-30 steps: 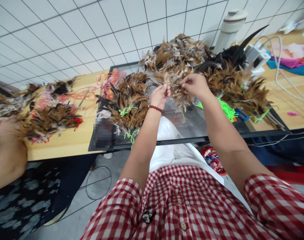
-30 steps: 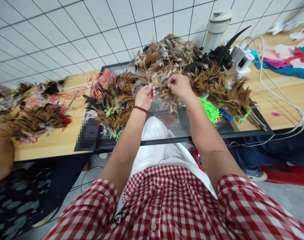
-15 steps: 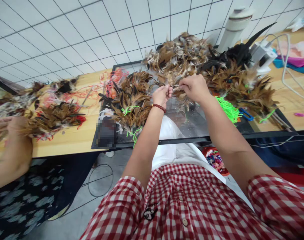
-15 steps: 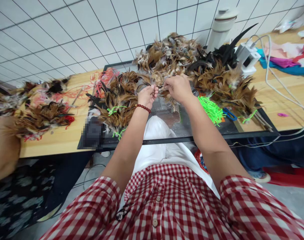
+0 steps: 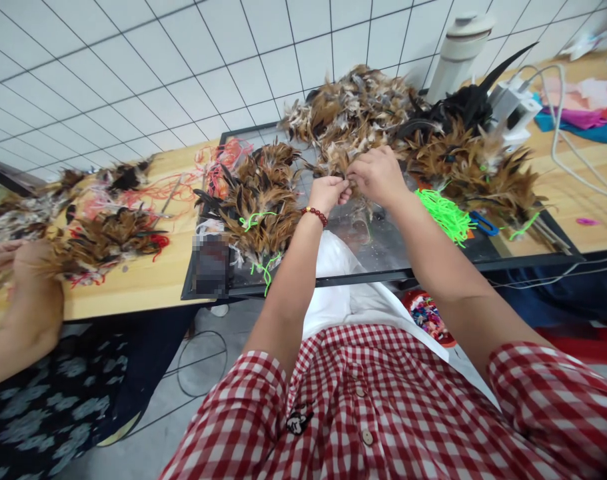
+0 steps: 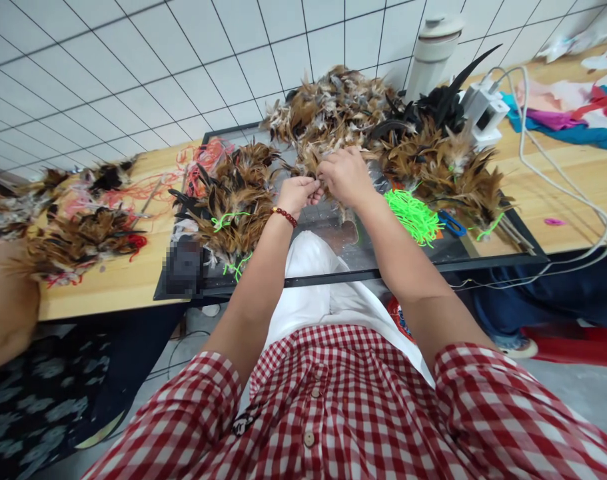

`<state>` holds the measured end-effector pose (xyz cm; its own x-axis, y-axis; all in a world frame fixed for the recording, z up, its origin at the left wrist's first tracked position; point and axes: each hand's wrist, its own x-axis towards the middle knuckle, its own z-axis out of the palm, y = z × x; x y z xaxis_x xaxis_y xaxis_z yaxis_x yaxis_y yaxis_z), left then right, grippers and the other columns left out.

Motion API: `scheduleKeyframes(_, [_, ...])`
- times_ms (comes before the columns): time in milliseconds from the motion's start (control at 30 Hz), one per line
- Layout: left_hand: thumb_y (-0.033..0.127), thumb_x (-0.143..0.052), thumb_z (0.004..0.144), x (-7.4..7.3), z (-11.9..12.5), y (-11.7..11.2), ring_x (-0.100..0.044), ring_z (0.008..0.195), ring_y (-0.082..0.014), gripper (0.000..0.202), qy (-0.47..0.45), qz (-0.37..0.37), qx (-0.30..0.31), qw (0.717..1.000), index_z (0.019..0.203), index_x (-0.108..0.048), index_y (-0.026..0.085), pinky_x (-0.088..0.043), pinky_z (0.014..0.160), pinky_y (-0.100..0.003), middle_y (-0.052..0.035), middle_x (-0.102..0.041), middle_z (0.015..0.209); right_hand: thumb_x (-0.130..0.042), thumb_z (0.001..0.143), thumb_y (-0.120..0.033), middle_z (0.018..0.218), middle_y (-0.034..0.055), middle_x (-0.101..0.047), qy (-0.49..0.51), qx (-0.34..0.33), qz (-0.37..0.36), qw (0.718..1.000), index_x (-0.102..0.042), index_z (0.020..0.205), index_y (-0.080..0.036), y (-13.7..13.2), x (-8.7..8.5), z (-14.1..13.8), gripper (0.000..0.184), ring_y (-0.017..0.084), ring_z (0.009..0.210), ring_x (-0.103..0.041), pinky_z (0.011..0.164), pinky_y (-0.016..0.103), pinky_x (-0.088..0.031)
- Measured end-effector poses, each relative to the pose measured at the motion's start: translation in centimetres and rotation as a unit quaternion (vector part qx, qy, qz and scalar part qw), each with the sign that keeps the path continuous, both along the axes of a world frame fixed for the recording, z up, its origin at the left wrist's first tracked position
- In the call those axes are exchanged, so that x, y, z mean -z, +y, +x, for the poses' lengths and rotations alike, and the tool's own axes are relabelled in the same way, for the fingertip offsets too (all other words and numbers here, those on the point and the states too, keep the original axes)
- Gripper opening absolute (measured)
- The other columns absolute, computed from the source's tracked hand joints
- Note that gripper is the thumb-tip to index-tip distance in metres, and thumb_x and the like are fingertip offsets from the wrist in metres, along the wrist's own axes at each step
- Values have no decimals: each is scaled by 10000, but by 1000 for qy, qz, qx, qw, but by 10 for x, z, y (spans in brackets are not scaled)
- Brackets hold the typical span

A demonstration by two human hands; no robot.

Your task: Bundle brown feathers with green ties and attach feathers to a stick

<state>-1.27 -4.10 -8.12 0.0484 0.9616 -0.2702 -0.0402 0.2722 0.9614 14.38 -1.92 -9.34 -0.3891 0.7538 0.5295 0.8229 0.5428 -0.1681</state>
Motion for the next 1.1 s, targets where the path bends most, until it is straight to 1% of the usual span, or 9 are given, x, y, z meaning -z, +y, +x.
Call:
scheduleKeyframes(167, [208,-725,949,-1,-6,4,-654,588,-45,153,-141,-32,-83,986,826,-660,143,-513,654,-150,9,-717,693,-594,970,-310,1059,127,-713,137,141,-8,980,-729,961,-179,8,4,10,188,322,1083,-621,994,549,-479])
scheduleKeyframes(267, [218,-706,966,-3,-11,6,-710,678,-54,80,-209,-53,-83,973,929,-682,151,-538,716,-144,-1,-758,774,-728,892,-361,867,79,-696,263,85,-128,953,-708,829,-177,15,8,10,195,249,898,-637,928,469,-523])
scheduleKeyframes(400, [183,-656,990,-4,-11,5,-682,610,-50,105,-211,-57,-69,973,891,-669,150,-522,668,-146,12,-735,712,-849,796,-435,820,19,-708,461,-51,-290,837,-709,884,-185,11,7,-3,299,147,755,-622,770,310,-540])
scheduleKeyframes(500, [204,-703,963,-5,-8,1,-692,616,-58,104,-203,-63,-40,976,877,-668,156,-517,658,-150,8,-745,724,-927,702,-442,777,-5,-713,552,-62,-358,750,-698,900,-197,4,3,-12,390,106,654,-598,625,236,-501])
scheduleKeyframes(600, [189,-667,984,-7,-6,-1,-700,623,-60,128,-204,-73,-14,976,861,-650,155,-505,643,-144,4,-748,719,-933,675,-378,715,6,-707,580,-52,-400,708,-696,827,-185,1,0,-14,341,103,589,-589,536,221,-453])
scheduleKeyframes(667, [182,-625,1007,-7,-6,-1,-697,617,-59,154,-207,-73,-31,975,855,-634,156,-503,642,-144,7,-741,704,-902,676,-295,692,11,-705,580,-47,-371,724,-697,764,-175,2,-1,-12,253,105,590,-587,549,228,-465])
scheduleKeyframes(900, [143,-641,988,-2,-8,1,-700,639,-69,156,-206,-68,-84,973,833,-617,152,-540,780,-195,9,-727,720,-754,684,-155,756,13,-730,494,-49,-231,837,-715,779,-178,2,3,-16,105,160,718,-651,717,301,-543])
scheduleKeyframes(1000, [120,-687,948,-1,-7,0,-686,627,-81,170,-201,-75,-82,973,799,-610,148,-552,823,-229,7,-701,676,-704,742,-160,775,23,-744,390,-41,-176,903,-738,834,-185,-3,4,-17,101,180,728,-659,734,318,-536])
scheduleKeyframes(1100, [89,-681,940,0,-6,0,-658,580,-74,203,-181,-71,-66,979,757,-606,137,-538,736,-209,10,-673,623,-635,816,-162,853,64,-779,231,-62,-93,967,-760,882,-209,-8,4,-15,149,237,835,-701,838,376,-535])
